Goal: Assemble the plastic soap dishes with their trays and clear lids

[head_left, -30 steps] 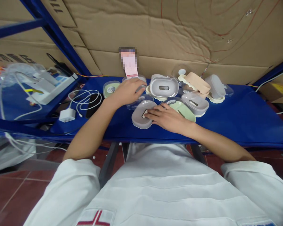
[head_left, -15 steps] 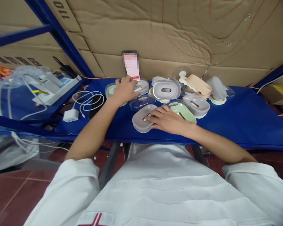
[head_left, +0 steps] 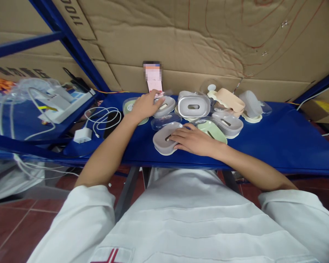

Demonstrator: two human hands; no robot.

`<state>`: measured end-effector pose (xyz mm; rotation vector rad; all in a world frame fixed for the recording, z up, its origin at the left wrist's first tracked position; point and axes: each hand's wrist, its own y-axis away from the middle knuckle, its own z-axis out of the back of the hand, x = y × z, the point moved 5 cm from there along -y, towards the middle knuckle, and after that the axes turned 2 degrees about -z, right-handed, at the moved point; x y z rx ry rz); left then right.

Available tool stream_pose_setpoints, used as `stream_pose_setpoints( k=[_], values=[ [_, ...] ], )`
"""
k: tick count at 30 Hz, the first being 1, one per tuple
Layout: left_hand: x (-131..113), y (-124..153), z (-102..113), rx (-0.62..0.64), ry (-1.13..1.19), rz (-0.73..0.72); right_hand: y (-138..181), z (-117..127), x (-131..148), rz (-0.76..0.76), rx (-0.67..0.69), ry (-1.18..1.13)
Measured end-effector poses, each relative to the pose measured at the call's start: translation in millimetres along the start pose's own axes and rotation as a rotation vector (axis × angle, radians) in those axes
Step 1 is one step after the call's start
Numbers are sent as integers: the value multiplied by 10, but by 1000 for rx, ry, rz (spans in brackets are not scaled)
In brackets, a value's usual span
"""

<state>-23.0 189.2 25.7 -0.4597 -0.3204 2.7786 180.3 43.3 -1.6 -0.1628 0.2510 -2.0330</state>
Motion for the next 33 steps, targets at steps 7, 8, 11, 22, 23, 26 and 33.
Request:
stream_pose_setpoints(
  k=[7,8,11,22,23,26,33],
  values=[
    [75,-312,-142,-118,130,5,1,11,17,-17,15,-19],
    [109,-449,-105,-202,144,92,2,15,16,-21,20,-20],
    [162,-889,-92,-150,182,270,14,34,10,-31,21,-26],
    [382,-995,-109,-207,171,321,45,34,12,-8,-3,-30],
    [380,-1009,-119,-226,180,324,46,34,12,-6,-3,-30],
    [346,-1073,-151,-262,199,329,46,40,7,-10,3,-39],
    [296,-1097,-168,-270,216,343,45,31,0,-16,22,-36]
  ],
)
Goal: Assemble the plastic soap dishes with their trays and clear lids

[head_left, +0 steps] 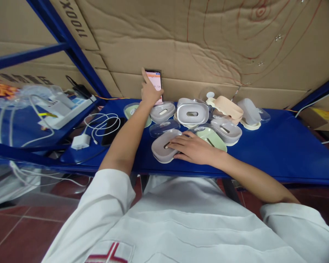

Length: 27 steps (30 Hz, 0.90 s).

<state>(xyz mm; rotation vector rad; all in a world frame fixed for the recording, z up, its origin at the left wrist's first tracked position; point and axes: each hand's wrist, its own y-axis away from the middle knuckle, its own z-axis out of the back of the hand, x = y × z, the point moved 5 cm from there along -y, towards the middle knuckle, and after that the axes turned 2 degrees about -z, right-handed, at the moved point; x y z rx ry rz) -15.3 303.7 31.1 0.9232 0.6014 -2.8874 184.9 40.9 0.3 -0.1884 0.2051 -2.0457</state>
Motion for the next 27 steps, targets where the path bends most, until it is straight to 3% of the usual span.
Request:
stream_pose_setpoints(
  k=[8,19,27],
  values=[
    [36,17,17,62,-110,-27,-16,10,1,-1,-3,-9],
    [42,-7,103,-1,18,-15,-46,52,27,-4,-6,-68],
    [51,18,84,53,-71,1,-40,38,18,-5,-12,-79]
  ],
)
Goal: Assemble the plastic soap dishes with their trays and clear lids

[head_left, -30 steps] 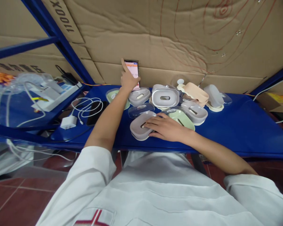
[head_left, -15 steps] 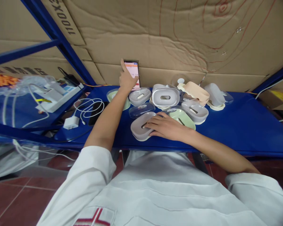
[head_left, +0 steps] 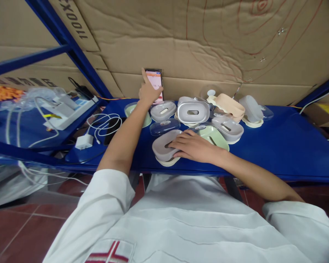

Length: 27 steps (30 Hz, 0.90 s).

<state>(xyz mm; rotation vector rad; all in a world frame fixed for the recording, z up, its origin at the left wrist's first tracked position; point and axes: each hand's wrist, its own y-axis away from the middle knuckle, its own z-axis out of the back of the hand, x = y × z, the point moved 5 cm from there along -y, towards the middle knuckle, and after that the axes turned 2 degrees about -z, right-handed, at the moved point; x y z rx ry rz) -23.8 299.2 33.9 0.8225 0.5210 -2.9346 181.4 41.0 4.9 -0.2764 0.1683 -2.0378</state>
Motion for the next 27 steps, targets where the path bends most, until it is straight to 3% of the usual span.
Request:
stream_pose_setpoints(
  k=[8,13,18,23,27],
  values=[
    [82,-39,5,76,-30,-7,7,-5,-13,4,-7,-1],
    [100,-35,66,8,18,12,5,-15,-15,6,-7,6],
    [113,-47,94,46,-16,7,7,-2,-15,1,-1,-13],
    [130,77,305,26,-10,-17,12,-17,-24,12,-1,-37],
    [313,275,519,9,-57,-196,-31,100,-83,-1,-58,-152]
  ],
)
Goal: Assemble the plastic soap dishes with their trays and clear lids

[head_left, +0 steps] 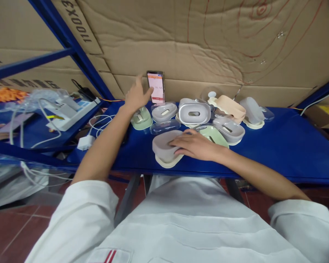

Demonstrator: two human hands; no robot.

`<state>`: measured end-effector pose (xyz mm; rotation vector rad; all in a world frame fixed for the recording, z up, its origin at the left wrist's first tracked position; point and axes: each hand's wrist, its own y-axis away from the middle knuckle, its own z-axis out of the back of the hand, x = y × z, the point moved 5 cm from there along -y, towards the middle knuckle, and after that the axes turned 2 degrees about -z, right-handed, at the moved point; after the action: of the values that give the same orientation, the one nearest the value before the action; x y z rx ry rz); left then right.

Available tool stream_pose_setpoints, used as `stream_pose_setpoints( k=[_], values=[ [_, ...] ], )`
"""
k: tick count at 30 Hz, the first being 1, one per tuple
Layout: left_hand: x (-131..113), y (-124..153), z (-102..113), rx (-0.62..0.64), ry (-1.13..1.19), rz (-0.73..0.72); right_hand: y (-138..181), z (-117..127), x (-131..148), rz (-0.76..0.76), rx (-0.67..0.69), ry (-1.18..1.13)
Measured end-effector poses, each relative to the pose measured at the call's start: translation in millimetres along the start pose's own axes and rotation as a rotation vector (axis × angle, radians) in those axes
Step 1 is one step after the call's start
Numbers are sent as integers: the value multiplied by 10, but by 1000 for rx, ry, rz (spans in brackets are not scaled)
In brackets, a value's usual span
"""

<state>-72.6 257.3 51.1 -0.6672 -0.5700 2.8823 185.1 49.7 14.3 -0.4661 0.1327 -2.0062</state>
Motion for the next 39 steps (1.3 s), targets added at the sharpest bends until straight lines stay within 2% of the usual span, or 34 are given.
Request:
stream_pose_setpoints(
  k=[2,4,6,7,9,11,13,15,18,21,23,27,29,31,34,36,39],
  values=[
    [141,99,17,-1,-12,-111,-63,200,-44,-35,-95,-122],
    [272,188,-62,43,-21,-175,-151,497,-144,-100,-237,-207],
    [312,309,-184,91,-36,-207,-258,823,-336,-196,-362,-154],
    [268,396,-233,101,-62,-241,-318,965,-472,-258,-380,-70],
    [62,628,-263,89,-105,-343,-434,1152,-799,-341,-296,150],
    [-211,890,-181,35,-97,-437,-486,1229,-1152,-409,-189,346],
    [-426,1107,-67,32,-37,-482,-478,1212,-1412,-460,-104,447],
    [-506,1222,24,13,40,-463,-473,1143,-1466,-438,-73,460],
    [-461,1236,4,-4,59,-452,-583,979,-1176,-191,-35,367],
    [-422,1207,-108,34,23,-521,-794,770,-840,39,143,255],
    [-440,1220,-103,9,25,-543,-965,639,-789,54,261,250],
    [-612,1380,81,-52,203,-662,-1256,342,-965,-45,399,265],
    [-734,1518,140,54,407,-797,-1338,205,-1046,-89,397,257],
    [-842,1664,119,262,561,-897,-1385,114,-1086,-124,368,260],
    [-957,1868,-26,564,522,-1000,-1417,80,-1108,-140,357,275],
    [-1003,1936,-93,604,497,-1032,-1425,121,-1115,-115,370,262],
    [-1071,1972,-147,539,491,-1037,-1410,257,-1124,-110,376,203]
  ],
)
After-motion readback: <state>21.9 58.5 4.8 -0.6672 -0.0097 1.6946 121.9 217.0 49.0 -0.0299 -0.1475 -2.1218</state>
